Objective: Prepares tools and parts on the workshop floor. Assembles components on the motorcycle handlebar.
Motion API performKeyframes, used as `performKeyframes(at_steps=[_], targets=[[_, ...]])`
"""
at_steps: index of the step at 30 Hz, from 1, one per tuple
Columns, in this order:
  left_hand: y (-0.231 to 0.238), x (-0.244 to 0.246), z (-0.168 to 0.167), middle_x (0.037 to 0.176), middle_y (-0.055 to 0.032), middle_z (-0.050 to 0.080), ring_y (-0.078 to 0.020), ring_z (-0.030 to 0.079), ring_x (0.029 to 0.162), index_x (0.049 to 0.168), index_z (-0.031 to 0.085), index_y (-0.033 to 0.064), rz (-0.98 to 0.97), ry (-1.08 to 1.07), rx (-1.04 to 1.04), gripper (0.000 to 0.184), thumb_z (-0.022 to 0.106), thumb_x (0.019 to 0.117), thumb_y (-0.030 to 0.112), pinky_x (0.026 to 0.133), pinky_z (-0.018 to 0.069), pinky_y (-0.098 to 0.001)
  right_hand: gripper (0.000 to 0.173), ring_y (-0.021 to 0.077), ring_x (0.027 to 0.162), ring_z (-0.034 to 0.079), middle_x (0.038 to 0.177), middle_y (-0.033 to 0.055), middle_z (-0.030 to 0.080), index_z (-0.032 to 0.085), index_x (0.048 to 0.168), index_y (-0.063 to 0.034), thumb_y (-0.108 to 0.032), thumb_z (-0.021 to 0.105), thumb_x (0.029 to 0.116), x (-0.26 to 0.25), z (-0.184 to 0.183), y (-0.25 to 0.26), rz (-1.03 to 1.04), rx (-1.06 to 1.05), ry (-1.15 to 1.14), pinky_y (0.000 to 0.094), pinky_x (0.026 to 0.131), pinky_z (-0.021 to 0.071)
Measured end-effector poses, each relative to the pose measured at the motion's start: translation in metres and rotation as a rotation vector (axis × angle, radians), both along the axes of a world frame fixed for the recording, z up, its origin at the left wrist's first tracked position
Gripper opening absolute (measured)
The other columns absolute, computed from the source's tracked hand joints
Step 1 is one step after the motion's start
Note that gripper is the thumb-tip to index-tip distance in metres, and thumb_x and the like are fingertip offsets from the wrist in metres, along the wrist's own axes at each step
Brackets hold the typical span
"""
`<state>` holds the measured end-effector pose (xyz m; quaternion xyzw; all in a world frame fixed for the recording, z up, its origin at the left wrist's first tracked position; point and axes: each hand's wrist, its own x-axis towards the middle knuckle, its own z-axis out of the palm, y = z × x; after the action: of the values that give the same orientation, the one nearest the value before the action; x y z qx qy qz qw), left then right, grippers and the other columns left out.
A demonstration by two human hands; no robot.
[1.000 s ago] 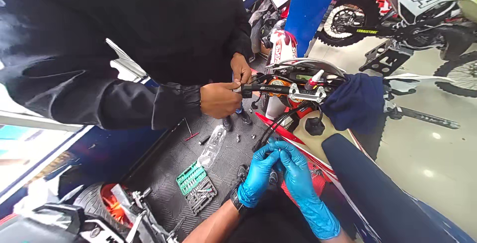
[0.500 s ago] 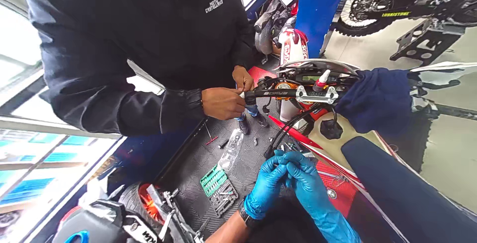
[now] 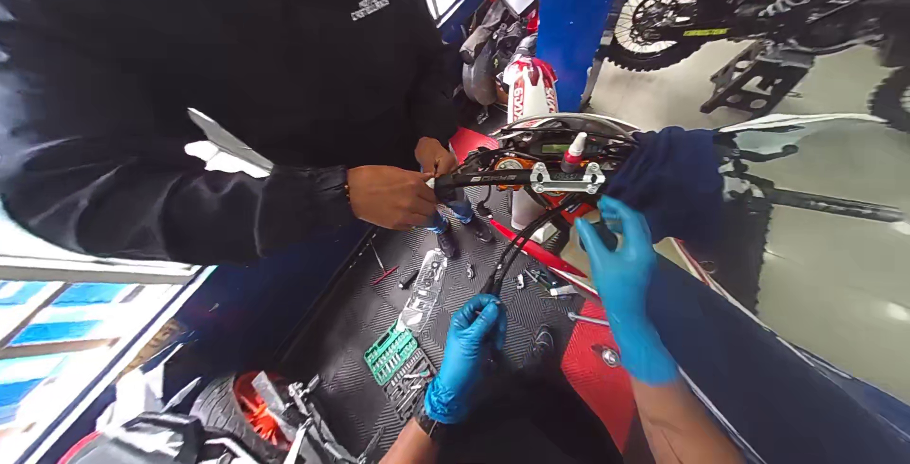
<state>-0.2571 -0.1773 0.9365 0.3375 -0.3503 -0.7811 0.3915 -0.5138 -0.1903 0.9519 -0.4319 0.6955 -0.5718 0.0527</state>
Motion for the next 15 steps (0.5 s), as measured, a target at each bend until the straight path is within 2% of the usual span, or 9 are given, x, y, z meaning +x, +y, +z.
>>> performKeyframes(at_steps=[3, 6, 10, 12, 13, 14, 15], targets=[[0.002, 0.002, -0.003, 0.074, -0.0067, 0.066, -0.0077, 0.060, 0.058, 0.100, 0.071, 0.0046, 0.007, 0.038, -0.011, 0.016, 0.061, 0.1019, 0.016, 0.054, 0.0514, -0.0213, 0.055, 0.0321, 0.110, 0.063, 0.122, 0.0202, 0.066, 0.068, 0.125, -0.0012, -0.041, 0.078, 0.0874, -0.021, 0.009, -0.043, -0.161, 0.010, 0.148, 0.0456, 0.092, 0.0530], [0.004, 0.002, -0.001, 0.073, -0.0058, 0.065, -0.0073, 0.058, 0.058, 0.098, 0.071, 0.0050, 0.009, 0.040, -0.029, 0.015, 0.059, 0.1021, 0.014, 0.054, 0.0499, -0.0206, 0.054, 0.0377, 0.107, 0.062, 0.117, 0.0191, 0.067, 0.073, 0.118, -0.0058, -0.047, 0.078, 0.0846, -0.019, 0.013, -0.075, -0.237, 0.065, 0.242, 0.0533, 0.091, 0.0495], [0.005, 0.007, 0.003, 0.073, -0.0066, 0.065, -0.0082, 0.059, 0.058, 0.101, 0.070, 0.0031, 0.033, 0.043, -0.065, 0.016, 0.059, 0.1029, 0.015, 0.055, 0.0511, -0.0218, 0.041, 0.0408, 0.105, 0.062, 0.113, 0.0205, 0.068, 0.076, 0.110, -0.0044, -0.039, 0.076, 0.0885, -0.021, 0.010, -0.097, -0.228, 0.070, 0.257, 0.0582, 0.090, 0.0486], [0.000, 0.011, 0.009, 0.075, -0.0068, 0.066, -0.0099, 0.062, 0.061, 0.102, 0.071, 0.0039, 0.071, 0.051, -0.094, 0.017, 0.059, 0.1031, 0.016, 0.059, 0.0540, -0.0243, 0.039, 0.0334, 0.108, 0.064, 0.117, 0.0188, 0.069, 0.073, 0.114, -0.0008, -0.033, 0.074, 0.0916, -0.020, 0.021, -0.086, -0.111, -0.009, 0.196, 0.0508, 0.094, 0.0506], [-0.003, 0.013, 0.013, 0.076, -0.0062, 0.067, -0.0108, 0.063, 0.063, 0.102, 0.071, 0.0052, 0.103, 0.062, -0.103, 0.017, 0.059, 0.1031, 0.017, 0.063, 0.0561, -0.0264, 0.039, 0.0244, 0.109, 0.067, 0.117, 0.0155, 0.070, 0.070, 0.119, 0.0003, -0.030, 0.072, 0.0936, -0.015, 0.028, -0.071, 0.020, -0.008, 0.121, 0.0423, 0.096, 0.0550], [-0.007, 0.015, 0.017, 0.076, -0.0044, 0.067, -0.0117, 0.064, 0.066, 0.101, 0.071, 0.0076, 0.133, 0.073, -0.108, 0.016, 0.059, 0.1029, 0.019, 0.070, 0.0587, -0.0302, 0.039, 0.0164, 0.102, 0.069, 0.113, 0.0118, 0.071, 0.066, 0.122, 0.0012, -0.026, 0.072, 0.0944, -0.005, 0.032, -0.051, 0.193, 0.017, 0.008, 0.0349, 0.091, 0.0587], [-0.013, 0.016, 0.021, 0.075, -0.0017, 0.065, -0.0125, 0.065, 0.068, 0.100, 0.071, 0.0102, 0.154, 0.098, -0.109, 0.016, 0.059, 0.1024, 0.021, 0.080, 0.0598, -0.0369, 0.037, 0.0124, 0.097, 0.070, 0.109, 0.0083, 0.072, 0.065, 0.122, 0.0006, -0.022, 0.072, 0.0939, 0.009, 0.029, -0.029, 0.385, 0.075, -0.145, 0.0315, 0.087, 0.0605]])
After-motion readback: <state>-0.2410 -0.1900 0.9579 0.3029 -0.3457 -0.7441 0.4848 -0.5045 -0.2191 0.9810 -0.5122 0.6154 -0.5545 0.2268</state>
